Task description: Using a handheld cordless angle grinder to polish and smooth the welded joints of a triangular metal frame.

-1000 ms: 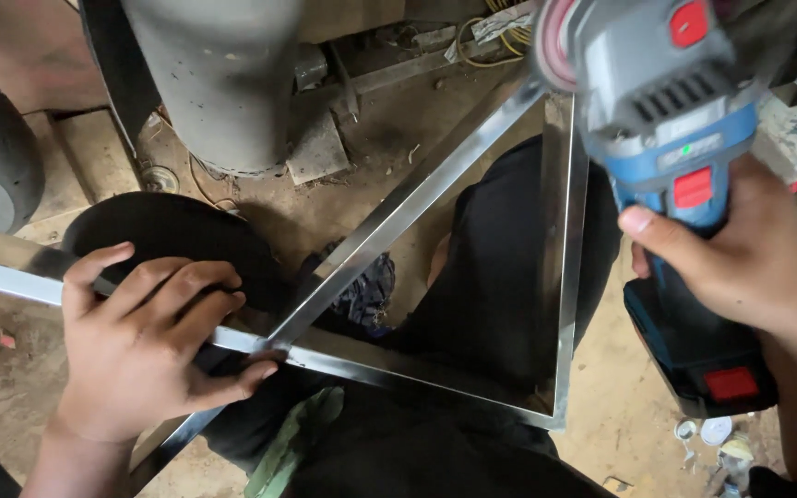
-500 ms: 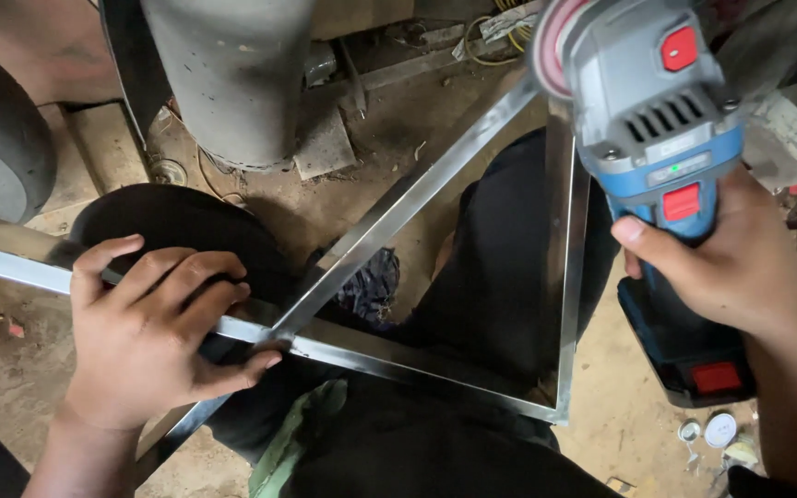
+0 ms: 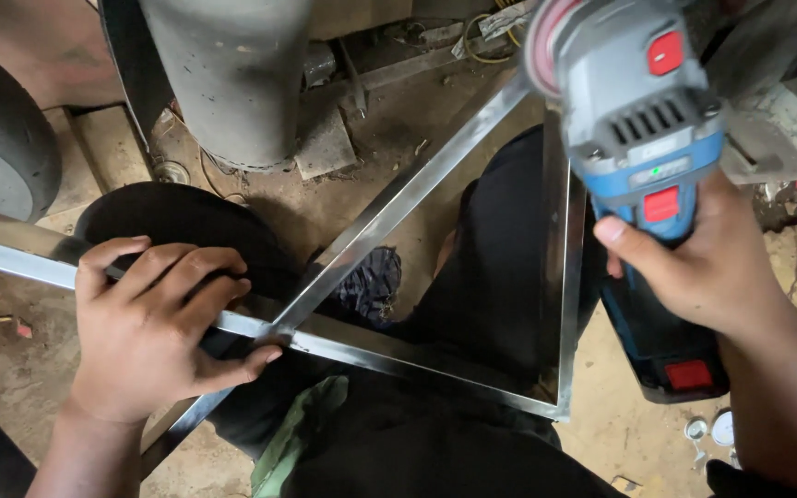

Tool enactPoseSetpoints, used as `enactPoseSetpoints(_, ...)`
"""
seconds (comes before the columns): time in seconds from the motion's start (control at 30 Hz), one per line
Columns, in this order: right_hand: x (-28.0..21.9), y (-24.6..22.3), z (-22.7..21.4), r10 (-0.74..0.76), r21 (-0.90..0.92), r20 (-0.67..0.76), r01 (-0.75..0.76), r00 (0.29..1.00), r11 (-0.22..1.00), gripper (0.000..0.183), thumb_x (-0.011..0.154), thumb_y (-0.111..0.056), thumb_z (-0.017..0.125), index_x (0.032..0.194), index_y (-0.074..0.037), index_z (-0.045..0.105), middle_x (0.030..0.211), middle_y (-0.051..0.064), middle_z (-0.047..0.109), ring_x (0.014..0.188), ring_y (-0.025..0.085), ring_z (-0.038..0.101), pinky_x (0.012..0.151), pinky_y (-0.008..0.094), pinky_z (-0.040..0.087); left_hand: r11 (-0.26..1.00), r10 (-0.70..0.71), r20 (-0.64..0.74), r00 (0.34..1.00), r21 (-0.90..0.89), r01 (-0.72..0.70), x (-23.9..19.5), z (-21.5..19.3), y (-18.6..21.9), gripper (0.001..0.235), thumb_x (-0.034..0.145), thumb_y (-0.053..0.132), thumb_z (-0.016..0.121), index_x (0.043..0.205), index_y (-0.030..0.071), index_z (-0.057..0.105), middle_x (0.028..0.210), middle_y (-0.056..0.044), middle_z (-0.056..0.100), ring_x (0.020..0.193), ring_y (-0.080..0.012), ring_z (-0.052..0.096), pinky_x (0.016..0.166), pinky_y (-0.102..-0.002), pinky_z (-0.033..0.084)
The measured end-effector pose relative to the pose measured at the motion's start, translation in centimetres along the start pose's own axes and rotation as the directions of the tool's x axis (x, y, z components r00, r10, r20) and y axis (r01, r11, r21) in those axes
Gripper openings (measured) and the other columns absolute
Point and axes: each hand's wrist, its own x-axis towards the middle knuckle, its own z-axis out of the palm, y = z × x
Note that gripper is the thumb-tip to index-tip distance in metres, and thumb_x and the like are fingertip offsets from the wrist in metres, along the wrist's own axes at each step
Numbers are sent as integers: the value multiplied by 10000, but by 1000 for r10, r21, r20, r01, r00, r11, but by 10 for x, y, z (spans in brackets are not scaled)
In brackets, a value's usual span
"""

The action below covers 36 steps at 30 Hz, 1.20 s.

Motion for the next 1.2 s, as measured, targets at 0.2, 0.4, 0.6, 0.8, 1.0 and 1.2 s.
enactPoseSetpoints(0.2, 3, -4, -2, -12, 9, -12, 12, 1000, 1000, 245, 999, -293, 651, 887, -79, 611, 611, 36, 681, 562, 164, 689, 726, 327, 540, 1000, 13, -12, 1000, 16, -13, -1, 1, 0, 553, 864, 722, 603, 872, 183, 726, 1071, 56, 749, 958, -160, 672, 1022, -413, 344)
enactPoseSetpoints(0.4, 0, -9, 1, -4, 47, -29, 5, 1000, 999, 226, 1010, -253, 644, 936, -48, 588, 614, 69, 669, 520, 195, 687, 664, 332, 552, 1000, 3, -5, 1000, 9, -3, -4, -1, 0, 551, 869, 716, 574, 886, 186, 724, 1079, 60, 738, 985, -158, 668, 1028, -416, 329)
enactPoseSetpoints(0.6, -16, -7, 13, 55, -38, 30, -54, 998, 998, 161, 922, -264, 714, 879, -120, 656, 587, -10, 707, 630, 136, 712, 787, 336, 536, 1000, 8, 5, 1000, 26, -8, -6, 0, -1, 589, 869, 745, 553, 871, 184, 733, 1083, 62, 744, 991, -157, 666, 1037, -420, 325)
enactPoseSetpoints(0.8, -14, -15, 10, 31, -11, -2, -31, 1000, 999, 218, 983, -242, 671, 1051, -62, 568, 605, 49, 682, 559, 182, 700, 731, 354, 544, 999, 16, -6, 1000, 31, -15, -6, -2, 1, 599, 888, 745, 533, 845, 182, 731, 1083, 57, 748, 990, -163, 671, 1032, -415, 328)
enactPoseSetpoints(1.0, -24, -17, 17, 28, -16, 49, -27, 998, 1000, 197, 938, -262, 701, 996, -97, 612, 597, 21, 698, 543, 166, 703, 662, 341, 555, 999, 23, -18, 1000, 42, -23, -9, -1, 1, 619, 891, 751, 527, 838, 168, 727, 1075, 50, 754, 992, -165, 678, 1034, -420, 333)
enactPoseSetpoints(1.2, -32, -27, 21, 186, -56, 114, -181, 976, 982, 350, 840, -326, 764, 1081, -121, 614, 666, 20, 755, 674, 169, 753, 752, 342, 564, 998, 37, -29, 999, 50, -35, -11, 2, 1, 629, 883, 761, 533, 839, 167, 734, 1081, 51, 752, 995, -167, 673, 1037, -418, 336)
